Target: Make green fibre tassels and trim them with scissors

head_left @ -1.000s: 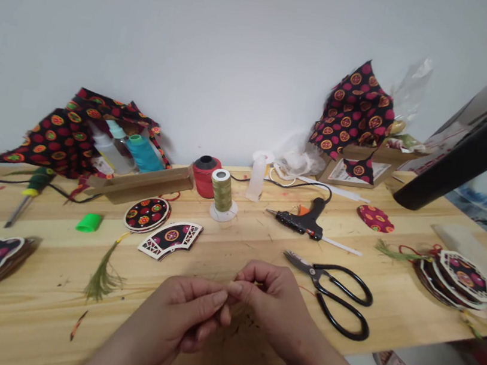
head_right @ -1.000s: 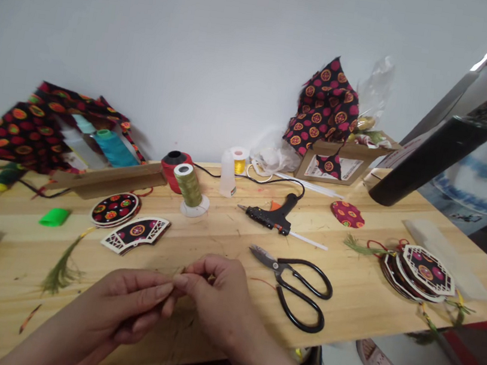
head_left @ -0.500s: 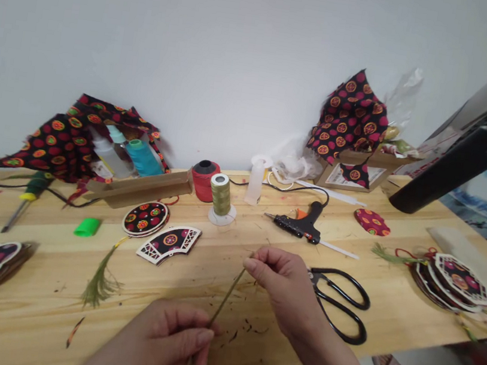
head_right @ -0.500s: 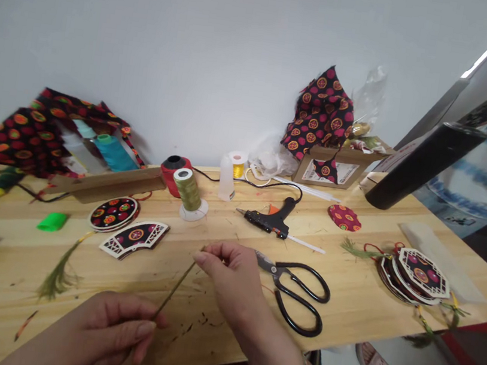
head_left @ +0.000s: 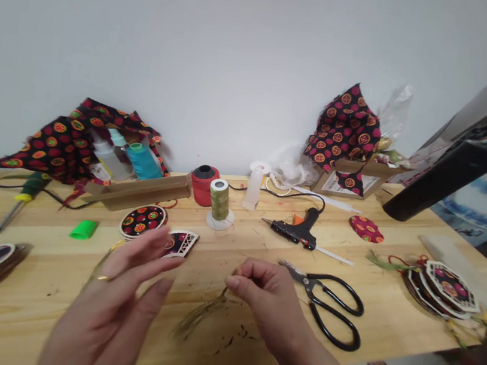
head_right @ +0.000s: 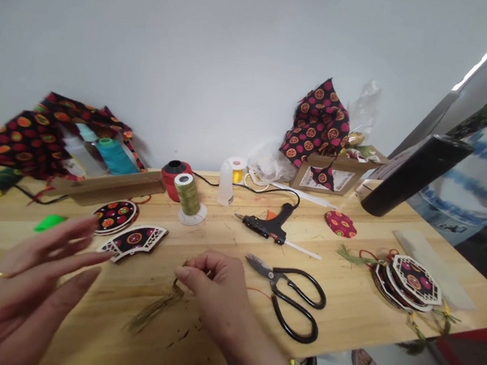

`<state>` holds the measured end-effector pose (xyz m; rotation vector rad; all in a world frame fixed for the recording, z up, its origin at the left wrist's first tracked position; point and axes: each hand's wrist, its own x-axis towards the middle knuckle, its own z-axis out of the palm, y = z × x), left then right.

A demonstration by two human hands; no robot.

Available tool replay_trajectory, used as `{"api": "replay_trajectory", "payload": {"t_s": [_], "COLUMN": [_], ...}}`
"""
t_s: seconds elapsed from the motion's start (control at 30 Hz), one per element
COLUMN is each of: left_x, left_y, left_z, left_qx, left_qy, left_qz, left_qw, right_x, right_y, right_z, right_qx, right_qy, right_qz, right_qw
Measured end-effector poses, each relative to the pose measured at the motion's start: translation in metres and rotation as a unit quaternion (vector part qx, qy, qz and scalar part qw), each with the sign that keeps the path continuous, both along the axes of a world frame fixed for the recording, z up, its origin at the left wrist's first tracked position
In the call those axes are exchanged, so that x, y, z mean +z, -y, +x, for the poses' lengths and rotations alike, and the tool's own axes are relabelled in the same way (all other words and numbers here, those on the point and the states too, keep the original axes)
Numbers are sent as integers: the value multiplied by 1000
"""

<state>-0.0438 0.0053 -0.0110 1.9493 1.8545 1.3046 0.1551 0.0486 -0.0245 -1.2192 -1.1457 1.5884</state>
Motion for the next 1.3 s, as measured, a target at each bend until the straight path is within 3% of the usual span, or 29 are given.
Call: {"api": "replay_trajectory", "payload": {"t_s": [0.1,0.27,0.43,0.57,0.67,0.87,1.1,1.23,1.3], "left_x": [-5,-18,-12,-9,-12,-15,-13,-19,-22], "left_y": [-6,-7,-7,-7,-7,-6,-4,-3,-3], "left_z": [28,52,55,56,57,57,56,55,54], "left_qx": [-98,-98,-129,-113,-108,-82,-64,-59,-51], "left_qy": [62,215,322,373,362,297,230,231,239], "left_qz": [-84,-179,-298,-330,-343,-330,-315,-306,-316], "left_qw": [990,955,889,860,860,892,919,922,917], "right_x": [-1,-5,-8,-10,-12,-12,-12,-9,-5], "right_y": [3,5,5,5,4,3,4,6,8], "right_z": [-2,-4,-4,-5,-5,-5,-8,-4,7], "right_qx": [5,-4,27,5,27,10,37,44,42], "right_qy": [1,-14,-56,-24,-38,-15,14,90,172], "right_qz": [5,6,-10,-23,-11,-10,3,29,79], "right_qw": [1000,1000,998,999,999,1000,999,995,981]}}
